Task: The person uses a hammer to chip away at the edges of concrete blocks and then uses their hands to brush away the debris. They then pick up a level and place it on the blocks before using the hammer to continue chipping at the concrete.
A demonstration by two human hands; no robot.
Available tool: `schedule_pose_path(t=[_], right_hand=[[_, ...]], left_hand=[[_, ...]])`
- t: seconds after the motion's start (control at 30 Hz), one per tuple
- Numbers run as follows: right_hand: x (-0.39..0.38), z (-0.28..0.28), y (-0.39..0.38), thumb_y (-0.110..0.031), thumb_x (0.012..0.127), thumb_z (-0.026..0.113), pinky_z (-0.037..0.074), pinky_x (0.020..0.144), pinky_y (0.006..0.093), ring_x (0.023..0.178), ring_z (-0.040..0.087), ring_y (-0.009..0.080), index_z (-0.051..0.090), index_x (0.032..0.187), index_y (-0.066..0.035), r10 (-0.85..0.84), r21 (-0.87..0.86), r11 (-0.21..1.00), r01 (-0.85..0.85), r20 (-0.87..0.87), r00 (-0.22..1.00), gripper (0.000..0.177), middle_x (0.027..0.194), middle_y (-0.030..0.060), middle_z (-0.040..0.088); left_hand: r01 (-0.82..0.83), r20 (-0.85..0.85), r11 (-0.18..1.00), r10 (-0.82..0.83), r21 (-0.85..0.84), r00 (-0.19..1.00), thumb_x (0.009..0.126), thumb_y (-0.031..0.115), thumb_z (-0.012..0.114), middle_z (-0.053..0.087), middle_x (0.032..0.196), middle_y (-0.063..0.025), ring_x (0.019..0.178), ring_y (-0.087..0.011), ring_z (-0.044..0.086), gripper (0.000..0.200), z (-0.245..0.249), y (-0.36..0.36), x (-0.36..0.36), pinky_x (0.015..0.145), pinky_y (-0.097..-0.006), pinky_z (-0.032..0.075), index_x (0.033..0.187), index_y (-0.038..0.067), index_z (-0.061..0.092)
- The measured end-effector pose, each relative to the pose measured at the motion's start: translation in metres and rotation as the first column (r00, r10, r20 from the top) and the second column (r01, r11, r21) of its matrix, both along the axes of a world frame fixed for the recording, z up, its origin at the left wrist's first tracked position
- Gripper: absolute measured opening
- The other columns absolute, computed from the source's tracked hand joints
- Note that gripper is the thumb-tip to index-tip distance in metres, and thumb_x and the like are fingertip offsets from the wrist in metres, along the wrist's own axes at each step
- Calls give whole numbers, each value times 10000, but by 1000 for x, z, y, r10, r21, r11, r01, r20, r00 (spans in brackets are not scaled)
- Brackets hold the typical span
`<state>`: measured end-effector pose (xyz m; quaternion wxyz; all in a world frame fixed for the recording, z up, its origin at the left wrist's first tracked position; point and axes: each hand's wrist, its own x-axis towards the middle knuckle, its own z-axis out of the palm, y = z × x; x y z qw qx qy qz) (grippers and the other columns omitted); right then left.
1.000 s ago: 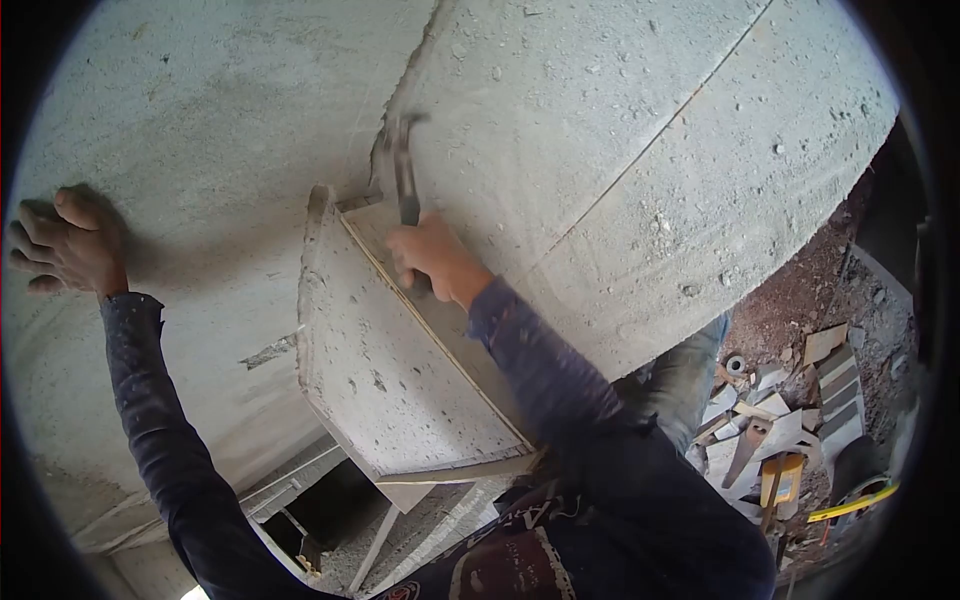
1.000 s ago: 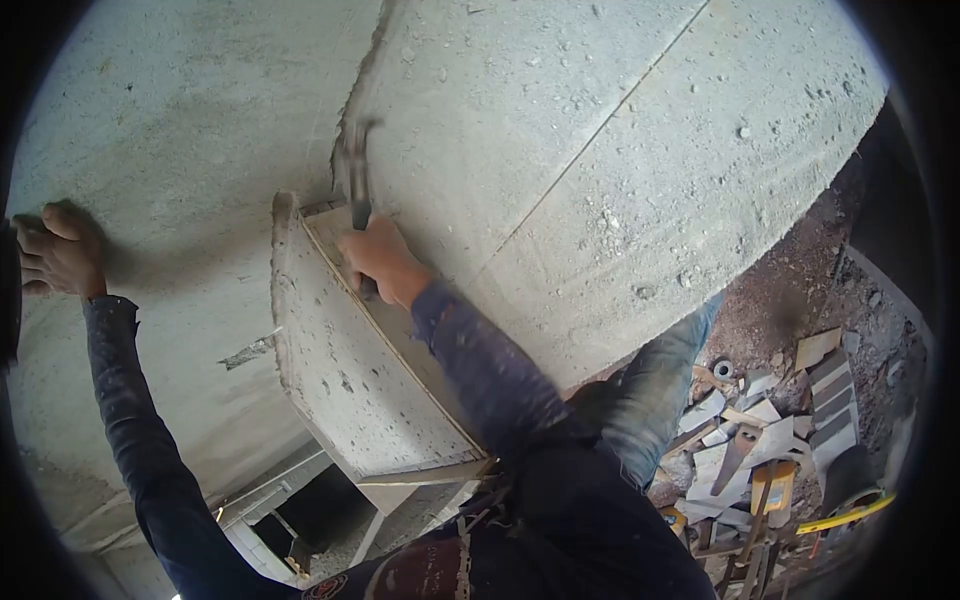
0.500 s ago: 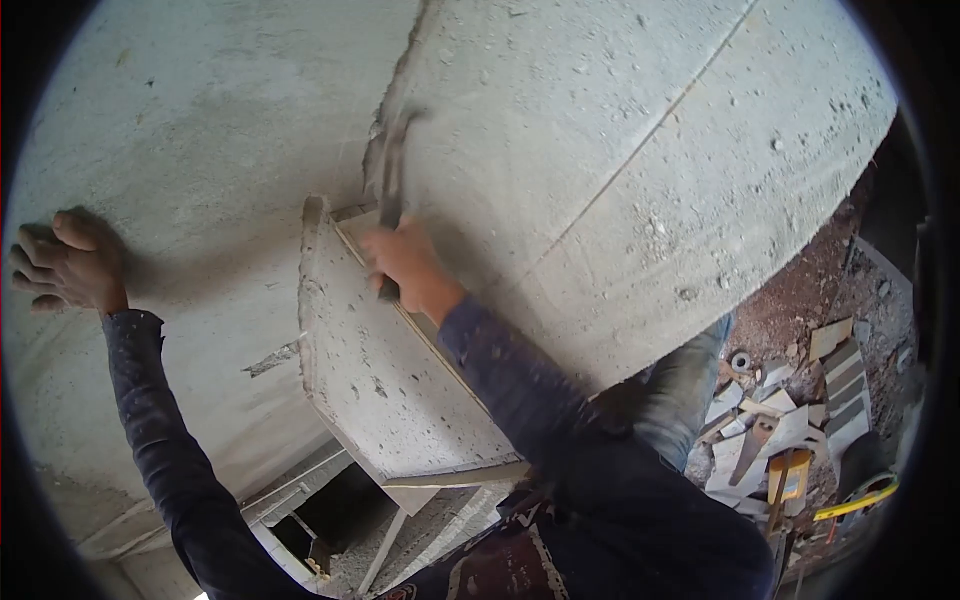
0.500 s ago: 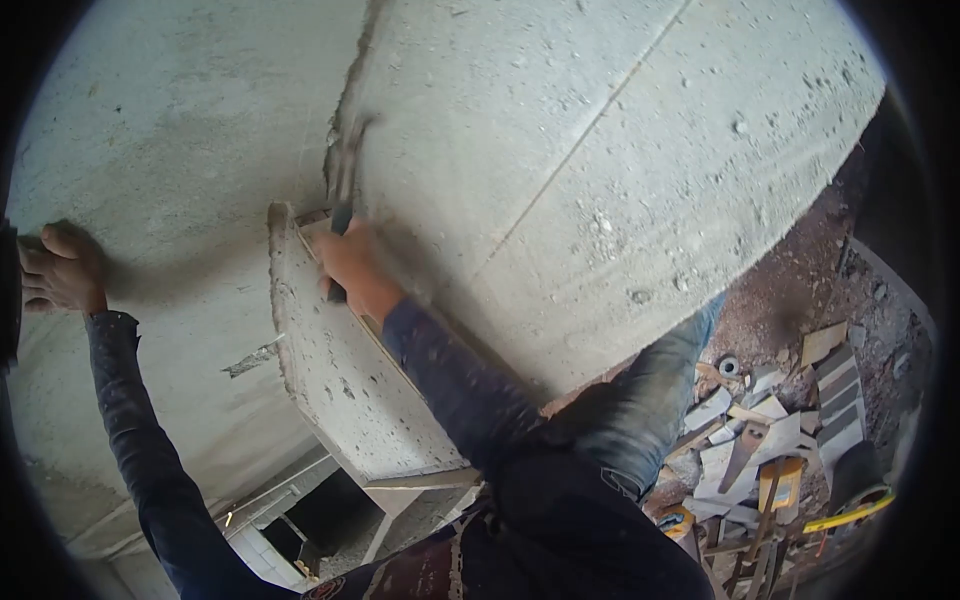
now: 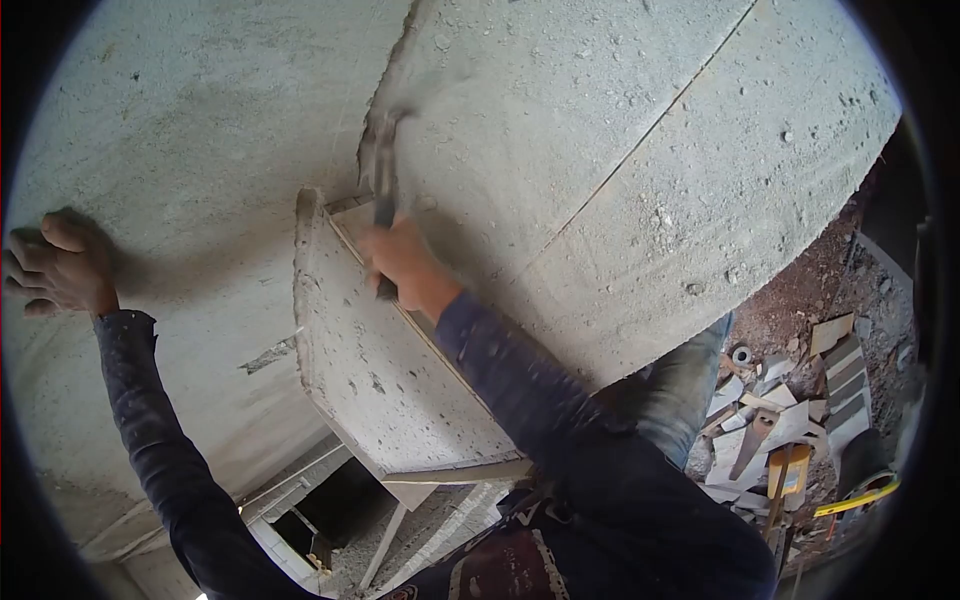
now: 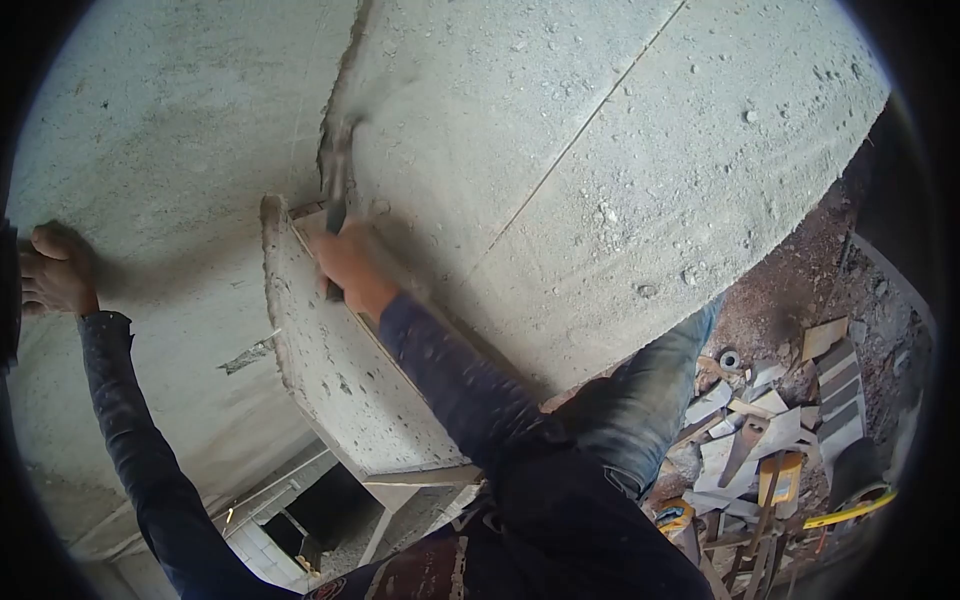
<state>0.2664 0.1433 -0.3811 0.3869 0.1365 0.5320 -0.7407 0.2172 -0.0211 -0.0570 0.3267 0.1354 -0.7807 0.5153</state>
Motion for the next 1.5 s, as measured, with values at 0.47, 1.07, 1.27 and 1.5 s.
schedule_pose_path(t=[0.47, 1.07, 1.27, 1.5], right_hand=[[25, -25, -14, -98, 933, 603, 440, 418, 291, 497, 525, 126, 464, 1075, 18, -136, -27, 991, 134, -105, 985, 230, 793, 58, 537], [-29, -24, 25, -146, 903, 619, 445, 437, 331, 514, 534, 154, 470, 1024, 27, 723, -560, 655, -508, 269, 636, 259, 752, 66, 547], [-127, 30, 80, -55, 940, 551, 382, 383, 279, 430, 456, 108, 444, 840, -61, -304, -447, 823, 350, 175, 937, 147, 616, 20, 484], [-14, 5, 23, -106, 926, 606, 412, 405, 304, 450, 487, 149, 472, 814, -22, 389, -350, 902, -251, 413, 823, 194, 660, 53, 515]], left_hand=[[2, 14, 999, -2, -33, 1000, 943, 698, 330, 334, 1528, -236, 1451, -439, 225, 814, 12, -17, 11, 1142, -671, 112, 1475, 82, 333], [93, 21, 996, -93, 15, 995, 934, 712, 354, 356, 1519, -193, 1457, -396, 227, 827, 11, -20, 12, 1128, -714, 39, 1474, 86, 364], [121, -28, 992, -120, 37, 992, 937, 719, 317, 322, 1535, -219, 1469, -400, 204, 851, 8, -25, 12, 1147, -691, 23, 1500, 80, 322], [45, 12, 999, -46, 5, 999, 943, 699, 341, 331, 1526, -214, 1471, -380, 206, 807, 10, -22, 16, 1148, -692, 41, 1495, 110, 334]])
